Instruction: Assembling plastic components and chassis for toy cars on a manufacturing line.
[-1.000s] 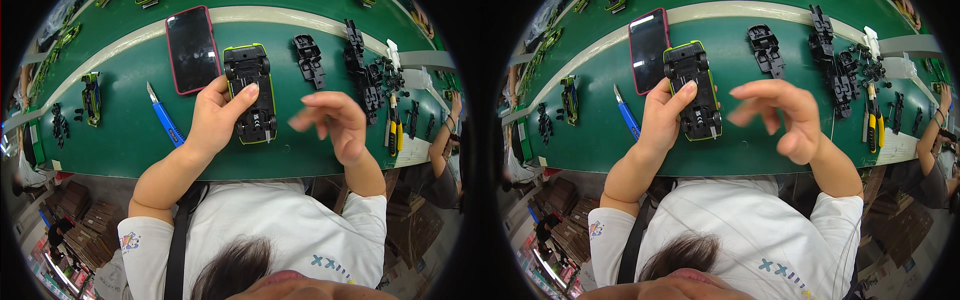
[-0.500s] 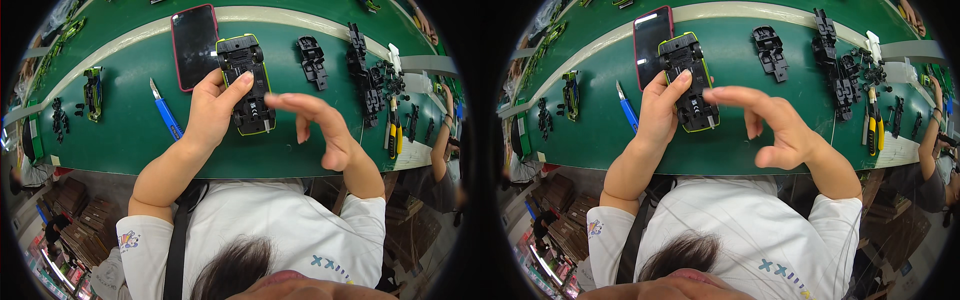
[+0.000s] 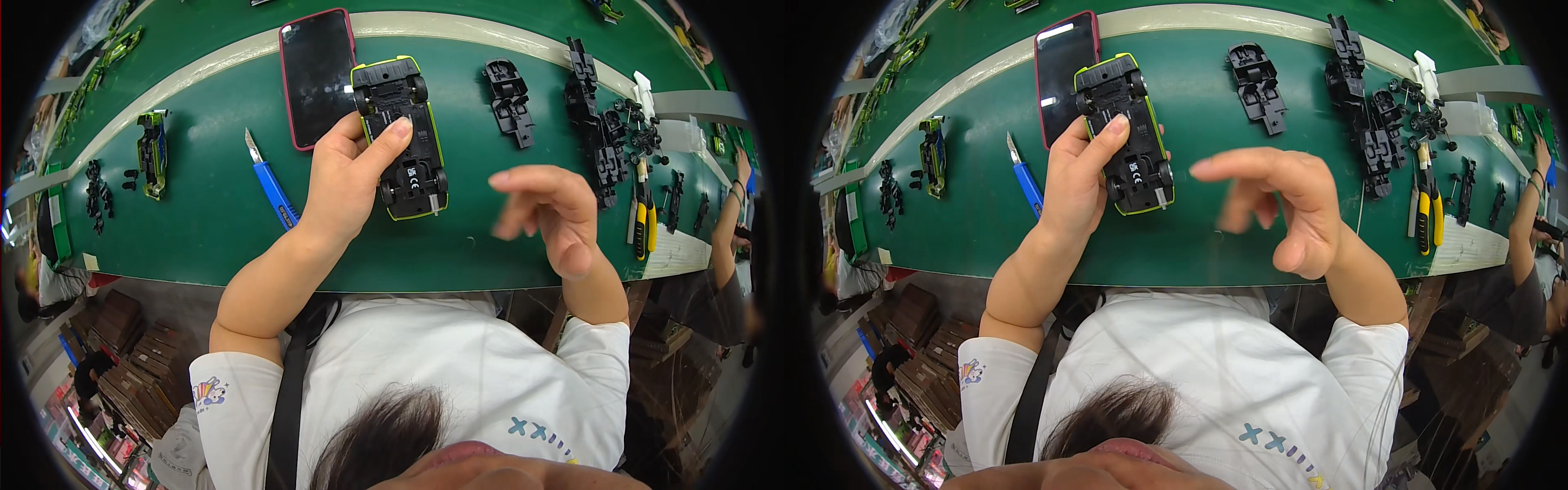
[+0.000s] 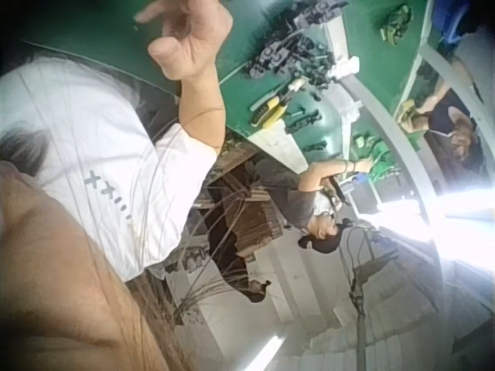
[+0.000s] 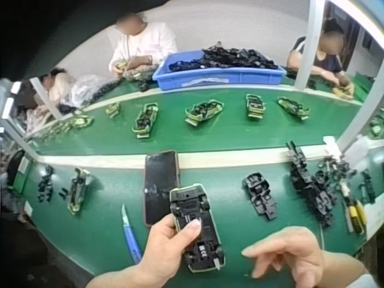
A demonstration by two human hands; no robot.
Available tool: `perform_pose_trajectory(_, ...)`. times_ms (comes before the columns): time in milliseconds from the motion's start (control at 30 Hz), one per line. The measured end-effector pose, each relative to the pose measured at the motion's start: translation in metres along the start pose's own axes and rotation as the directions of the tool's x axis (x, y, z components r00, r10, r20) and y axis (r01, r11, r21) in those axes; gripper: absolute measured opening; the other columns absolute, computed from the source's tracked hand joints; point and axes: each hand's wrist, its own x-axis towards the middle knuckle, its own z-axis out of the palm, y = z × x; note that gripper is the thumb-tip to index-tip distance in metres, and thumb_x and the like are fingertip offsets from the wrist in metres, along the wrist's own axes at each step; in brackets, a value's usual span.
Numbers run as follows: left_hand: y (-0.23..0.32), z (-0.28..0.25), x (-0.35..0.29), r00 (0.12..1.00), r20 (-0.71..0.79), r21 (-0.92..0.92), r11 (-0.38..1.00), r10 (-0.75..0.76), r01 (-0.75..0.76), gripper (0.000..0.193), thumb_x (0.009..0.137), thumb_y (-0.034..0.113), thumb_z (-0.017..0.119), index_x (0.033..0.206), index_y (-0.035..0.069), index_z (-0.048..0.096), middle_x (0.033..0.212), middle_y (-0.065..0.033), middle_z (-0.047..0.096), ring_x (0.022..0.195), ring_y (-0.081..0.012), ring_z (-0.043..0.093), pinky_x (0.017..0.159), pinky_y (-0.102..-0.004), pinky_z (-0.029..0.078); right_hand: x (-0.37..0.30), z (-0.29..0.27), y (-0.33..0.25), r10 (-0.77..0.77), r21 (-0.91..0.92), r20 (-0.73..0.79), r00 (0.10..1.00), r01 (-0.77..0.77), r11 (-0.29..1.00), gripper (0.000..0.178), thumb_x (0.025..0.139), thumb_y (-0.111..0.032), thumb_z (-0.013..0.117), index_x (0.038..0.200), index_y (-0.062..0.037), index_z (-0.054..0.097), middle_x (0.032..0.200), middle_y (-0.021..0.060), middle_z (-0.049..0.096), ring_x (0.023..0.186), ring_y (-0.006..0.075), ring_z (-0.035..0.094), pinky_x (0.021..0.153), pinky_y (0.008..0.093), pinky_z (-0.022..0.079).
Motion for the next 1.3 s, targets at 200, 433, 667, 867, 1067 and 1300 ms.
perform_pose_trajectory(200, 0.002, -0.007, -0.004, 1.0, -0.023, -0.037, 0.999, 0.015, -0.016, 0.025, 0.091, 0.017, 0.057, 0.107, -0.003, 0.055, 0.094, -0.0134, 0.065, 0.079, -0.0199, 0.065, 0.072, -0.0337, 0.055, 0.014, 0.019, -0.01, 0.016, 0.009, 0.022, 1.0, -0.016, 1.0, 0.08, 0.079, -0.071, 0.051, 0.108, 0.003, 0.064, 0.05, -0.0011, 0.053, 0.039, 0.0088, 0.047, 0.037, 0.0215, 0.033)
perform_pose_trajectory(433, -0.008, -0.006, 0.005, 0.999, -0.039, -0.064, 0.998, 0.025, -0.027, 0.02, 0.091, 0.015, 0.058, 0.103, -0.001, 0.057, 0.092, -0.0101, 0.065, 0.08, -0.0173, 0.065, 0.073, -0.0325, 0.055, 0.034, 0.022, -0.035, 0.122, 0.315, 0.123, 0.985, -0.155, 0.936, 0.07, 0.091, -0.061, 0.039, 0.1, 0.0033, 0.065, 0.092, 0.0133, 0.066, 0.08, 0.0183, 0.062, 0.067, 0.027, 0.048)
perform_pose_trajectory(667, -0.009, -0.011, 0.005, 0.999, -0.033, -0.034, 0.999, -0.029, 0.028, 0.026, 0.091, 0.02, 0.058, 0.109, 0.001, 0.054, 0.096, -0.0144, 0.064, 0.081, -0.025, 0.066, 0.069, -0.0385, 0.057, 0.113, 0.081, -0.11, -0.545, 0.892, 0.149, 0.825, 0.126, 0.434, 0.064, 0.095, -0.05, 0.033, 0.116, 0.0065, 0.054, 0.108, 0.016, 0.06, 0.097, 0.0245, 0.057, 0.083, 0.0328, 0.044)
perform_pose_trajectory(867, -0.009, -0.012, 0.005, 0.999, -0.002, -0.025, 0.999, -0.036, 0.036, 0.029, 0.092, 0.02, 0.056, 0.113, 0.001, 0.051, 0.097, -0.0155, 0.064, 0.081, -0.0256, 0.067, 0.071, -0.038, 0.057, 0.117, 0.075, -0.119, -0.611, 0.91, 0.211, 0.763, 0.075, 0.408, 0.08, 0.088, -0.067, 0.033, 0.108, 0.0067, 0.055, 0.097, 0.0132, 0.059, 0.088, 0.0221, 0.056, 0.079, 0.0313, 0.042)
perform_pose_trajectory(1067, 0.001, -0.009, 0.002, 0.998, -0.01, -0.041, 0.997, -0.061, 0.061, 0.028, 0.091, 0.019, 0.058, 0.111, 0.001, 0.052, 0.099, -0.0161, 0.064, 0.083, -0.026, 0.067, 0.072, -0.0386, 0.057, 0.122, 0.074, -0.116, -0.604, 0.896, 0.217, 0.767, 0.089, 0.434, 0.087, 0.082, -0.076, 0.033, 0.107, 0.0046, 0.055, 0.098, 0.0114, 0.058, 0.087, 0.0205, 0.055, 0.077, 0.0308, 0.042)
perform_pose_trajectory(1300, -0.008, -0.011, 0.008, 0.996, -0.025, -0.071, 0.994, -0.085, 0.083, 0.03, 0.09, 0.019, 0.06, 0.113, 0.002, 0.054, 0.097, -0.0165, 0.065, 0.081, -0.0273, 0.067, 0.069, -0.04, 0.057, 0.118, 0.055, -0.124, -0.634, 0.786, 0.205, 0.745, 0.26, 0.56, 0.029, 0.093, -0.023, 0.057, 0.107, 0.0027, 0.055, 0.093, 0.0102, 0.058, 0.086, 0.0186, 0.055, 0.075, 0.0267, 0.041)
